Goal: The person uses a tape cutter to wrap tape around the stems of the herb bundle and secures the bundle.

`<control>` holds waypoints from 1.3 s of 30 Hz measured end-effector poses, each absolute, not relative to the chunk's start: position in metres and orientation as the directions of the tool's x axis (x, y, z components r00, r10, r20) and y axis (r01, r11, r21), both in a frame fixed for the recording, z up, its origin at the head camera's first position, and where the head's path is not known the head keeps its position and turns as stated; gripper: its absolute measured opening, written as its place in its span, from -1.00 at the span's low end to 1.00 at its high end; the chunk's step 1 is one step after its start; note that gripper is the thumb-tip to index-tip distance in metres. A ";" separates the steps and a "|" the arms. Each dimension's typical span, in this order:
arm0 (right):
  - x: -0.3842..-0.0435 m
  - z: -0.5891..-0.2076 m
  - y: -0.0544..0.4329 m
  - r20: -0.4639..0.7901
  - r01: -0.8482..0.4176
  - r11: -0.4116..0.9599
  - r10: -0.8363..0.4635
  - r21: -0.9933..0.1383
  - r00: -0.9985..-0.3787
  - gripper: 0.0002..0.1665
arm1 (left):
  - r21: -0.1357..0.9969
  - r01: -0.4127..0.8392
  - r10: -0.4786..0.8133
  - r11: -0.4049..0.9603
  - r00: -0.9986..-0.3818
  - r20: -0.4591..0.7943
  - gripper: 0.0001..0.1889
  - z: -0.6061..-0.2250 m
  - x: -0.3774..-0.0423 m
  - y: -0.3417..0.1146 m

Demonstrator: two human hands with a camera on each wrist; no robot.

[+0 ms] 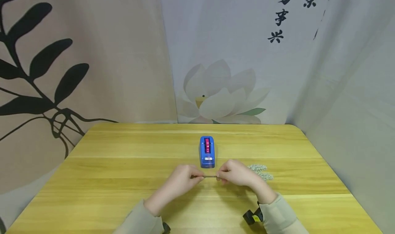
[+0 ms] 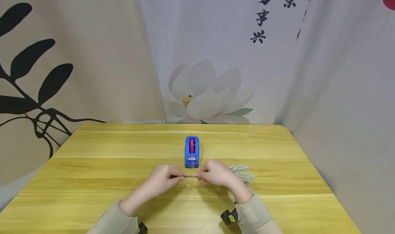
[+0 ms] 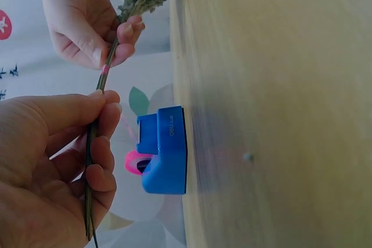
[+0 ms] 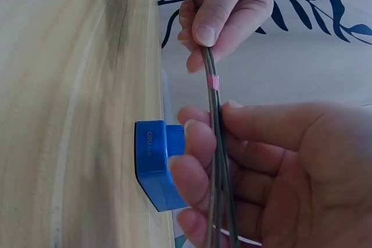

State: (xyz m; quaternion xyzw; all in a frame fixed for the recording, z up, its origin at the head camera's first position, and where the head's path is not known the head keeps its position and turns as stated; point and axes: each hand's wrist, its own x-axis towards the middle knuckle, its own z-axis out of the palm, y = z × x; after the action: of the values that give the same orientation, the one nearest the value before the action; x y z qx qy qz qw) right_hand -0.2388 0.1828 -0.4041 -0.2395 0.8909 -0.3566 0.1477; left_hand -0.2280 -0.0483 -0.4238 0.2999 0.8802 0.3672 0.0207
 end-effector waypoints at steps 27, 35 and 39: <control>-0.235 -0.401 0.180 -0.031 -0.313 0.693 -0.435 -0.649 -0.900 -0.85 | 0.643 0.500 0.515 0.581 -0.837 0.185 -0.86 -0.424 -0.228 -0.043; -0.232 -0.400 0.181 -0.004 -0.336 0.698 -0.437 -0.633 -0.899 -0.87 | 0.640 0.515 0.588 0.570 -0.800 0.120 -0.86 -0.420 -0.233 -0.043; -0.232 -0.401 0.181 0.026 -0.373 0.694 -0.455 -0.617 -0.890 -0.89 | 0.684 0.471 0.616 0.557 -0.786 0.039 -0.83 -0.418 -0.236 -0.045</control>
State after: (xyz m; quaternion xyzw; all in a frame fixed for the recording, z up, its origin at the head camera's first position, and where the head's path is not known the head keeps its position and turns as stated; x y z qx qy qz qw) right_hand -0.2322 0.1807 -0.4015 -0.2255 0.9179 -0.3200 0.0646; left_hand -0.2363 -0.0448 -0.4176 0.3101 0.8764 0.3537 0.1029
